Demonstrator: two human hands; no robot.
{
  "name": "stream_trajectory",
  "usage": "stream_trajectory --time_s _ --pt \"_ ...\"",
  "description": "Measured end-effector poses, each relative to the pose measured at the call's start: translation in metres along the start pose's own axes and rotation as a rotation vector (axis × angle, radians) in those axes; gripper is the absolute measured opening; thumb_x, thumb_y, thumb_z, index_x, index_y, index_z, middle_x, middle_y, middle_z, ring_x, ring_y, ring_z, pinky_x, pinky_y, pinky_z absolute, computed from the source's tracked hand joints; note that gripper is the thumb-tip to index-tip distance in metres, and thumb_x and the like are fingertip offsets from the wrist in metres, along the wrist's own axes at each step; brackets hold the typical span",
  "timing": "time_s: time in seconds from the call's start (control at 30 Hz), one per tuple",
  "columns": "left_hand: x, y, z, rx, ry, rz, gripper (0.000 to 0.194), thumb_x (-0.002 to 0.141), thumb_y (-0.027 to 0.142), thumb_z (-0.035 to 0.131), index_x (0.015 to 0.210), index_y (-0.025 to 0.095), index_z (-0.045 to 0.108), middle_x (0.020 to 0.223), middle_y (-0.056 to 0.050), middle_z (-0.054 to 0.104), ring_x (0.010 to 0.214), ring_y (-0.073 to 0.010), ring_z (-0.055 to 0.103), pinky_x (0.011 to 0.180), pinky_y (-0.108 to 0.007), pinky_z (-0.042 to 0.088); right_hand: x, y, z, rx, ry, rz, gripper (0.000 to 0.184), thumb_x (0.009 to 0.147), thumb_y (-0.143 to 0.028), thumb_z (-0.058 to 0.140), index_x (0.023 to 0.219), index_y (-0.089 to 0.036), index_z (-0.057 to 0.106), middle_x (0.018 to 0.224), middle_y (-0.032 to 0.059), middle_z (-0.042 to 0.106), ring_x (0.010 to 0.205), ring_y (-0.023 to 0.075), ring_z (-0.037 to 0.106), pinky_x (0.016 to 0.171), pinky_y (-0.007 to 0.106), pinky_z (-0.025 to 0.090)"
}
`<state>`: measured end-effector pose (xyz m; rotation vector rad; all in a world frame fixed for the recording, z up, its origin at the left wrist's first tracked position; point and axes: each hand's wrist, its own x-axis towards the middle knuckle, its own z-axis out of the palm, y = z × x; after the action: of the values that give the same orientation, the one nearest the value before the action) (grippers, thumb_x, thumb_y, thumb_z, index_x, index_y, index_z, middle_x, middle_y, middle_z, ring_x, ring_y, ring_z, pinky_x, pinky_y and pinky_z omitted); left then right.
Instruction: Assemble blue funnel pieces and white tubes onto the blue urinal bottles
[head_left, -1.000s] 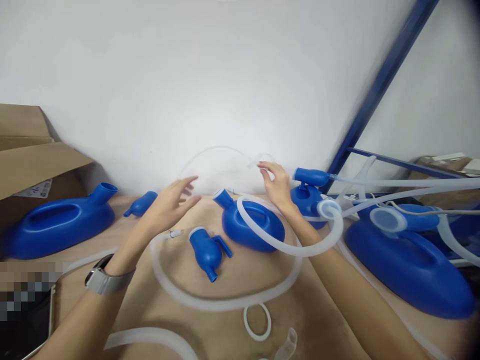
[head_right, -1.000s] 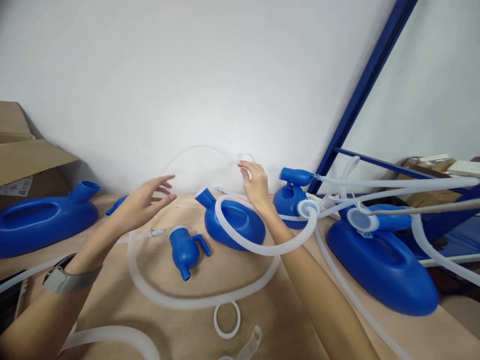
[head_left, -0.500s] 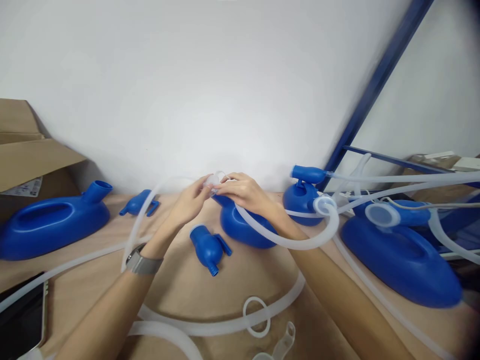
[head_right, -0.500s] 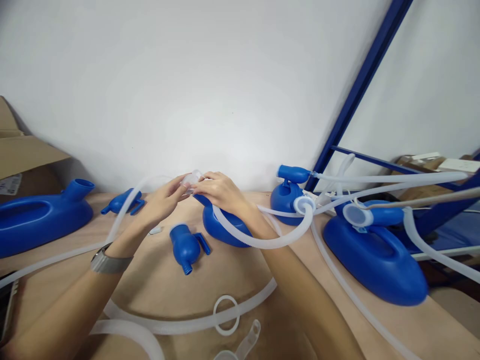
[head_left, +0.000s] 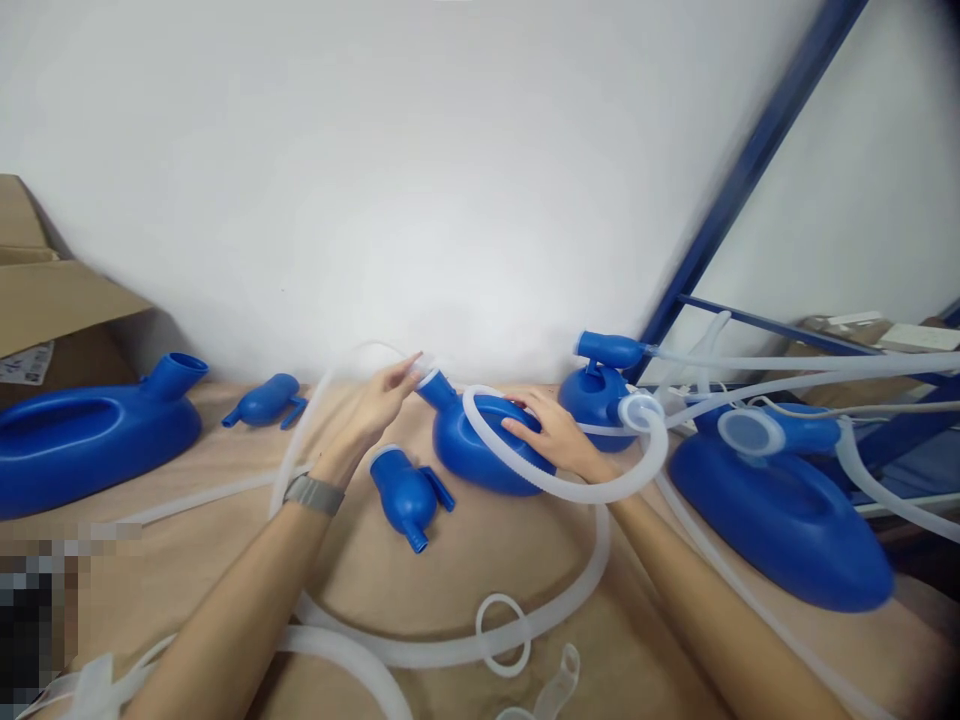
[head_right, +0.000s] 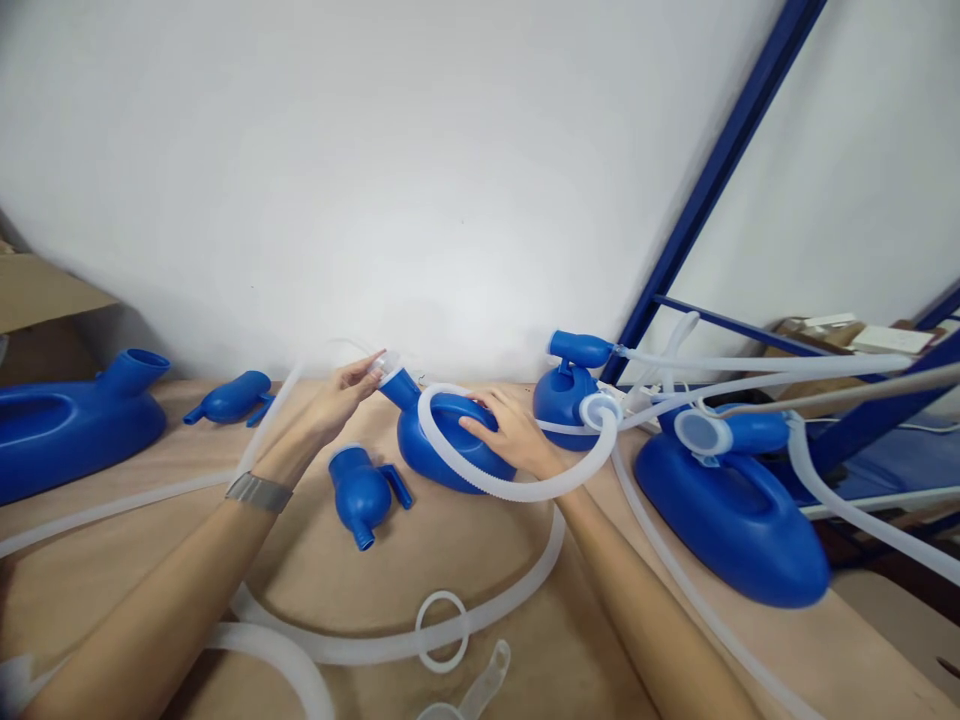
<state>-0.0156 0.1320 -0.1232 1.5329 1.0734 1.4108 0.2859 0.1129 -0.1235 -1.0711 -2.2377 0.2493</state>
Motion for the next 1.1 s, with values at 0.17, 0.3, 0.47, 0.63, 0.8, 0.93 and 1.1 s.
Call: stream_trajectory --time_s 0.17,0.3,0.47,0.63,0.8,0.93,1.1 --pt "-0.008 0.001 0.008 0.018 -0.029 -0.035 0.076 0.082 0.062 0.076 0.142 0.016 0.065 0.151 -0.015 0.059 0.142 -0.0341 0.054 0.122 -0.047 0.037 -0.011 -0.003 0.01 -0.019 -0.009 -0.01 0.05 0.104 -0.047 0.052 0.15 -0.027 0.051 0.15 0.0106 0.059 0.14 0.0303 0.054 0.121 0.054 0.039" --pt "-0.01 0.001 0.005 0.035 -0.01 -0.033 0.073 0.08 0.064 0.076 0.135 0.015 0.07 0.148 -0.015 0.063 0.141 -0.0349 0.055 0.121 -0.047 0.039 -0.01 -0.005 0.011 -0.174 -0.08 -0.151 0.049 0.104 -0.036 0.054 0.153 -0.034 0.05 0.157 0.0075 0.052 0.142 0.03 0.053 0.118 0.051 0.045" --pt "-0.008 0.004 0.003 0.085 0.011 -0.017 0.063 0.077 0.062 0.078 0.118 0.013 0.076 0.136 -0.017 0.071 0.134 -0.0368 0.061 0.116 -0.049 0.044 -0.011 -0.02 0.014 -0.32 -0.102 -0.243 0.044 0.101 -0.027 0.058 0.143 -0.041 0.062 0.161 0.0059 0.047 0.148 0.0374 0.043 0.119 0.061 0.039" --pt "-0.007 0.018 -0.005 0.201 -0.056 -0.022 0.041 0.08 0.055 0.075 0.093 0.017 0.07 0.14 -0.018 0.068 0.128 -0.0363 0.063 0.107 -0.048 0.05 -0.01 -0.039 0.023 -0.286 -0.03 -0.192 0.058 0.1 -0.04 0.06 0.156 -0.036 0.047 0.16 0.0108 0.049 0.145 0.0388 0.048 0.119 0.06 0.041" --pt "-0.008 0.037 -0.022 0.362 -0.232 -0.043 0.036 0.081 0.054 0.075 0.095 0.021 0.066 0.11 -0.009 0.077 0.106 -0.0303 0.07 0.097 -0.043 0.053 -0.007 -0.031 0.031 0.113 0.197 0.208 0.086 0.103 -0.044 0.049 0.169 -0.02 0.001 0.116 0.0093 0.078 0.111 0.0301 0.074 0.104 0.049 0.056" --pt "-0.011 0.048 -0.033 0.483 -0.336 -0.078 0.056 0.081 0.059 0.074 0.129 0.03 0.069 0.113 -0.005 0.077 0.106 -0.0307 0.07 0.097 -0.041 0.052 -0.007 -0.033 0.023 0.092 0.111 0.218 0.076 0.097 -0.052 0.058 0.163 -0.022 0.034 0.129 0.0123 0.074 0.123 0.0342 0.069 0.111 0.055 0.05" --pt "-0.012 0.055 -0.034 0.605 -0.418 -0.087 0.064 0.083 0.068 0.067 0.136 0.033 0.069 0.132 -0.005 0.072 0.117 -0.0325 0.066 0.102 -0.038 0.049 -0.007 -0.046 0.015 -0.007 0.03 0.041 0.059 0.085 -0.055 0.076 0.137 -0.028 0.065 0.147 0.0093 0.064 0.138 0.0345 0.058 0.119 0.055 0.043"
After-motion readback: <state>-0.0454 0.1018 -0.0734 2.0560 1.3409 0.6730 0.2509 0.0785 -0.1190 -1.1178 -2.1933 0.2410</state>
